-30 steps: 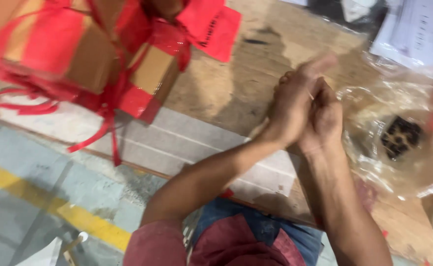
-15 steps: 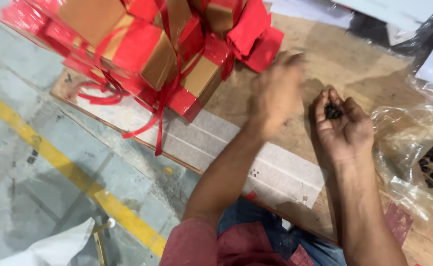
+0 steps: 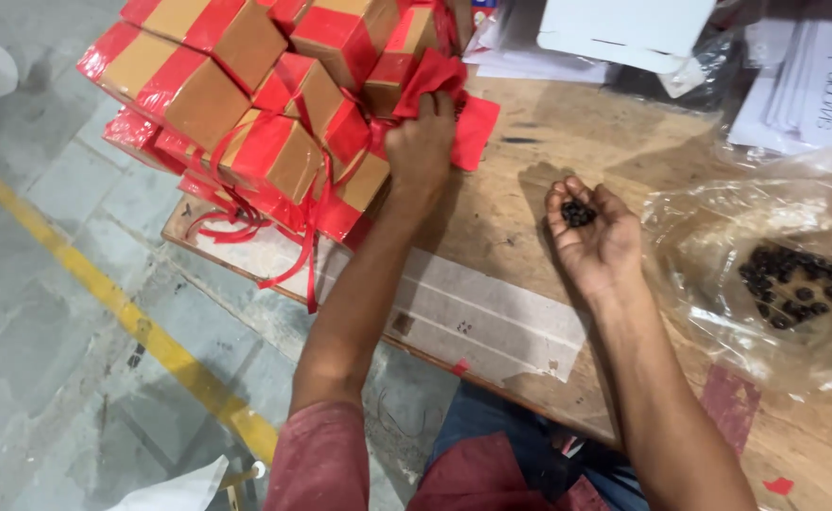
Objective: The person counts small black plastic cord locks in their hands, places them into a clear plastic bag on the workbench, and arranges red drawstring bags labeled HARDWARE and taped cardboard boxes on the table. They repeatedly take pieces from the bag and handle the red bags one at a time.
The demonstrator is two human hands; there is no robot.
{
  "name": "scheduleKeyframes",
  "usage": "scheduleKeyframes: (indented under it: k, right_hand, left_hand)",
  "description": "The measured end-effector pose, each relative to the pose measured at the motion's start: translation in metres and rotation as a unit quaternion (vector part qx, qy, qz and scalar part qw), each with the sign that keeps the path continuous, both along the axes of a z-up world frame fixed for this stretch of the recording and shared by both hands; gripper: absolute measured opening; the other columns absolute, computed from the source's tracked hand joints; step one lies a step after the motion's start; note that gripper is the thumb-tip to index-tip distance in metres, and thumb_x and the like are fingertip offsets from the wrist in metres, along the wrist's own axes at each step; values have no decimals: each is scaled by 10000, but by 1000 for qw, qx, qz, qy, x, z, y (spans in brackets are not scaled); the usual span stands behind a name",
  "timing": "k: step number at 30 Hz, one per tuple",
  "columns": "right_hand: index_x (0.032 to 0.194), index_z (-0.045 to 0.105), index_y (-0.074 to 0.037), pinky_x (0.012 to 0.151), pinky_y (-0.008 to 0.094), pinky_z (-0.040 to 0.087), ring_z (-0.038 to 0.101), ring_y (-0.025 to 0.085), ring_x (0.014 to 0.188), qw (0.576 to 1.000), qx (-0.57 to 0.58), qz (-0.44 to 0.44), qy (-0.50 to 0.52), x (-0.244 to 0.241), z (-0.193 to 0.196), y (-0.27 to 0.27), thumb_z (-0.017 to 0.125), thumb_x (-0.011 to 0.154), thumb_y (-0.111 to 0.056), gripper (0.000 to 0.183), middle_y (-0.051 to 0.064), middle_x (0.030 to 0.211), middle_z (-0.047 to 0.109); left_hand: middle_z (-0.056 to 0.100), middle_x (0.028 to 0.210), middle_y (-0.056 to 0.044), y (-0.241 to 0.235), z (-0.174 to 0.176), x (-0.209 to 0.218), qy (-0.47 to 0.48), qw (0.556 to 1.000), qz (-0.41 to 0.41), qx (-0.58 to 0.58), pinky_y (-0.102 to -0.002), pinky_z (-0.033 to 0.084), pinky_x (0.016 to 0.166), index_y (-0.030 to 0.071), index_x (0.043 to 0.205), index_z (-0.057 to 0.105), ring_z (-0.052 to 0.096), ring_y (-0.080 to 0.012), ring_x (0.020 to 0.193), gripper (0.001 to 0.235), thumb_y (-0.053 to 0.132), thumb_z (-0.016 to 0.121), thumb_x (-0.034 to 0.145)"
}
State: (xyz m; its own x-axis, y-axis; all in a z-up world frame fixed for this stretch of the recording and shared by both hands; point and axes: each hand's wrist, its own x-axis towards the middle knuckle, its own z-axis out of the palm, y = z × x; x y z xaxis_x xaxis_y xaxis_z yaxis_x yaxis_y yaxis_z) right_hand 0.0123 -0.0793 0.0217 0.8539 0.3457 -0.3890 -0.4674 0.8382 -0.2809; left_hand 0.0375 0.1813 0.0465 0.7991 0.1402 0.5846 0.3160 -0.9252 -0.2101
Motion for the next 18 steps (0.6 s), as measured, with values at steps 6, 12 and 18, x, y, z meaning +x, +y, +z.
scheduleKeyframes:
  k: [6, 12, 18]
  right_hand:
    - [1175, 555, 137, 938, 402, 608, 642, 325, 1031, 999, 33, 27, -1, 5, -6, -4, 374, 1095, -218, 406, 244, 1114, 626]
    - [1183, 546, 135, 950, 405, 608, 645, 333, 1040, 999, 43, 22, -2, 2, 3, -6, 394, 1098, -192, 370, 222, 1121, 626]
    - [1175, 540, 153, 934, 390, 618, 652, 326, 1027, 998, 60, 21, 1, 1, 29, -22, 378, 1086, -186, 386, 247, 1130, 626]
  left_hand:
    - [754, 885, -122, -21, 60, -16, -51, 989, -25, -139, -497, 569, 619, 144, 1057, 743, 731, -347, 732, 139, 186, 671, 946]
    - [767, 842, -153, -30, 87, -21, -124, 888, -155, -414, -420, 591, 719, 120, 1069, 765, 767, -293, 791, 217, 252, 711, 905]
    - [784, 830, -101, -70, 129, -50, -138, 871, -220, -417, -360, 593, 702, 130, 1046, 778, 780, -208, 750, 193, 261, 704, 926]
